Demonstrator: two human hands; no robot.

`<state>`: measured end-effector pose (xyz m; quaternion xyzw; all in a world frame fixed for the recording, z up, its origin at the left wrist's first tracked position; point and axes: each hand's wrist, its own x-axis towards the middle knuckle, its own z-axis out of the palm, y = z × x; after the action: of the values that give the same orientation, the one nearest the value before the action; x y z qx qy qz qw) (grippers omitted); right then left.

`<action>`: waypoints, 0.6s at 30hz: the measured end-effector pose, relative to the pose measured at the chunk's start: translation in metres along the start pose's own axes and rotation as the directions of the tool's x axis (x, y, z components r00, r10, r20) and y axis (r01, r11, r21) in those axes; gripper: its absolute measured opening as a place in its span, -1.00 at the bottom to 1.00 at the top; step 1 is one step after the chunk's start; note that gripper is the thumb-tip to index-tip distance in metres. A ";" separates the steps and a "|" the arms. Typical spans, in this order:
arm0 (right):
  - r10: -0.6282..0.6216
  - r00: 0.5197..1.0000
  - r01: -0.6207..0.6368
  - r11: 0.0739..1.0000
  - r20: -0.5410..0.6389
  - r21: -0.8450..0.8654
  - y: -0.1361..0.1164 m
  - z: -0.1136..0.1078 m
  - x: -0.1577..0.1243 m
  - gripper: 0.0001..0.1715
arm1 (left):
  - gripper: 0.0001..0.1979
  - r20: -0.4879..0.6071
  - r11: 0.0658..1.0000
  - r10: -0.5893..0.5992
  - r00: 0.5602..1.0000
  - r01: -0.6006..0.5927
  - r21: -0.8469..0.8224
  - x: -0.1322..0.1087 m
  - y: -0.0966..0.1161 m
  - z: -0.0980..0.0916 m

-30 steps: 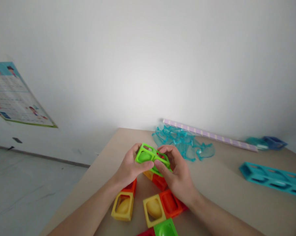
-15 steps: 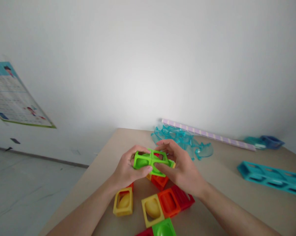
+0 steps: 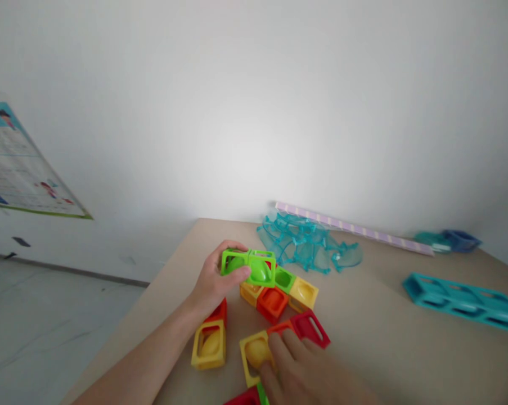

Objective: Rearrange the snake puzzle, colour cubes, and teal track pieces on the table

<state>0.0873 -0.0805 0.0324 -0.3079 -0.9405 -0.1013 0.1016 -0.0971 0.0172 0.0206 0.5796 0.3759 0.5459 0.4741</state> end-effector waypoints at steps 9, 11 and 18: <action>0.085 0.996 -0.085 0.996 -0.001 -0.015 -0.025 0.022 0.014 -0.74 | -0.68 0.000 0.997 -0.031 1.000 0.031 -0.066 0.001 -0.003 -0.001; 0.102 0.994 -0.103 0.994 0.035 0.020 -0.027 0.020 0.021 -0.80 | -0.68 0.000 0.994 -0.041 0.999 0.041 -0.098 0.002 -0.002 -0.001; 0.006 0.999 -0.009 0.998 0.046 0.058 -0.030 0.015 0.036 -0.86 | -0.67 0.110 0.951 -0.089 0.990 0.117 -0.286 -0.001 0.002 0.002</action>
<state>0.0393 -0.0800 0.0237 -0.3105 -0.9440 -0.0662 0.0895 -0.0955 0.0154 0.0223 0.5083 0.2977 0.5415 0.5998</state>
